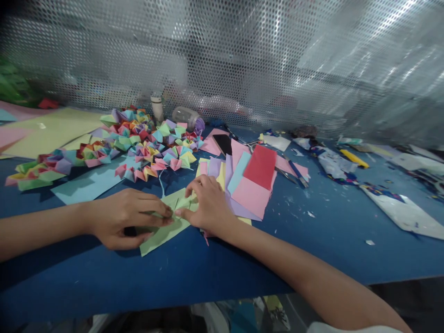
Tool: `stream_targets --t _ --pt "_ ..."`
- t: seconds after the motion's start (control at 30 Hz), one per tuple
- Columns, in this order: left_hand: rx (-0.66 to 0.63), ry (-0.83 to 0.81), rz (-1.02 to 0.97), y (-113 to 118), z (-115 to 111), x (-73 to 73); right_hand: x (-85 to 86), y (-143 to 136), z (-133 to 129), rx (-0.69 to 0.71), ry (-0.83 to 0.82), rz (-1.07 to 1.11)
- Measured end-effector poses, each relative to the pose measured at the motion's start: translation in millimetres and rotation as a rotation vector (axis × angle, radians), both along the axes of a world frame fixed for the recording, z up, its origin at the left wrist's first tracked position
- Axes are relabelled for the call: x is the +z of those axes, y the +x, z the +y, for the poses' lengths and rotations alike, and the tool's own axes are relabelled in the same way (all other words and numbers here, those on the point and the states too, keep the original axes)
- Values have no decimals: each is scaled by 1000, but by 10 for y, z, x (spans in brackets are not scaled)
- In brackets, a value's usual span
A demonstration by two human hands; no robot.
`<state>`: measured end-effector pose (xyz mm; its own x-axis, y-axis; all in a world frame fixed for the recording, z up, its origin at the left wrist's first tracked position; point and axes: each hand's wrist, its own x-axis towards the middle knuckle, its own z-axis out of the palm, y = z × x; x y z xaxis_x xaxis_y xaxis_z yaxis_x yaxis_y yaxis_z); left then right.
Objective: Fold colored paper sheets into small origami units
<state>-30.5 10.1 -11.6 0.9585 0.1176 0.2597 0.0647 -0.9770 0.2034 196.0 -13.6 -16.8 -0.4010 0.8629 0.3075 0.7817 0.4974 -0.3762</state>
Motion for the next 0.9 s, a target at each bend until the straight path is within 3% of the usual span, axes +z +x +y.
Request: stream_targets --t 0.2,0.47,0.63,0.9 --pt "13 -37 -32 -6 5 -26 -17 54 57 -17 4 -64" --pt "5 -42 -30 4 7 -15 193 224 100 106 92 1" --pt "-35 -39 -47 26 13 -17 208 178 37 222 9 -54" --pt "-44 -53 -79 23 8 -20 89 80 -24 78 81 -192"
